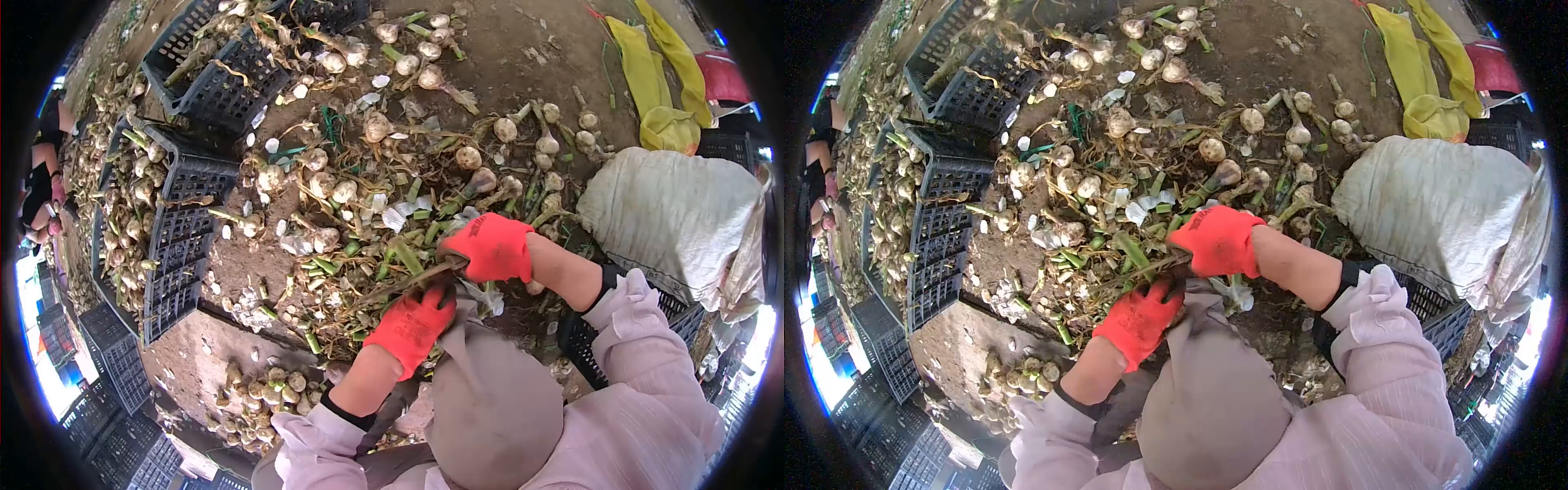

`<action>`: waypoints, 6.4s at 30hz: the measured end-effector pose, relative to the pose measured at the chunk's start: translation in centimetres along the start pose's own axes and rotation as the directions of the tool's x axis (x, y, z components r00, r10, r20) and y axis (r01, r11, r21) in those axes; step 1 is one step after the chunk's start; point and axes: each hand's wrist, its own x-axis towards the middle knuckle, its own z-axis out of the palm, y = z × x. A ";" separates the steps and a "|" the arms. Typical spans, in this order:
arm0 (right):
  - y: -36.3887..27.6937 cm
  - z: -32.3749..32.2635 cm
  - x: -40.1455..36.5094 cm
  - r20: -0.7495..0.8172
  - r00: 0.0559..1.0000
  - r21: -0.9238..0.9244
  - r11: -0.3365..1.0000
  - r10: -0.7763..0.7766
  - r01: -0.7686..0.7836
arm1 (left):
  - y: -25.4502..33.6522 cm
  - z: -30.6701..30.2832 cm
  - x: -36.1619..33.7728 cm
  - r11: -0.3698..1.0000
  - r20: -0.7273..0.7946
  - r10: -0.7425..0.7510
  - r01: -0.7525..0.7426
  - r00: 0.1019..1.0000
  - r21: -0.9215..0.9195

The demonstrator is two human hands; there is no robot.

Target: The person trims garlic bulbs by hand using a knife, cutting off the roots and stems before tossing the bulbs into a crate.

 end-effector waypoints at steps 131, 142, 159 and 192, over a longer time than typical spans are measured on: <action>0.6 3.3 -2.4 -0.276 0.869 0.927 0.354 0.412 0.126 | -0.9 1.8 0.7 -0.039 -0.168 -0.637 -0.249 0.752 -0.968; -2.9 2.9 -1.6 -0.391 0.903 0.832 0.489 0.179 0.262 | -1.1 -3.7 1.0 0.738 -0.467 -0.369 -0.051 0.804 -0.673; 7.6 4.0 -4.3 -0.230 0.851 0.239 0.875 0.472 -0.421 | -3.7 -5.6 -7.6 0.942 0.446 -0.333 0.309 0.831 0.129; -0.7 4.5 -0.9 -0.420 0.857 0.802 -0.319 0.298 0.504 | -2.3 -3.2 1.3 0.023 -0.177 -0.544 -0.196 0.820 -0.980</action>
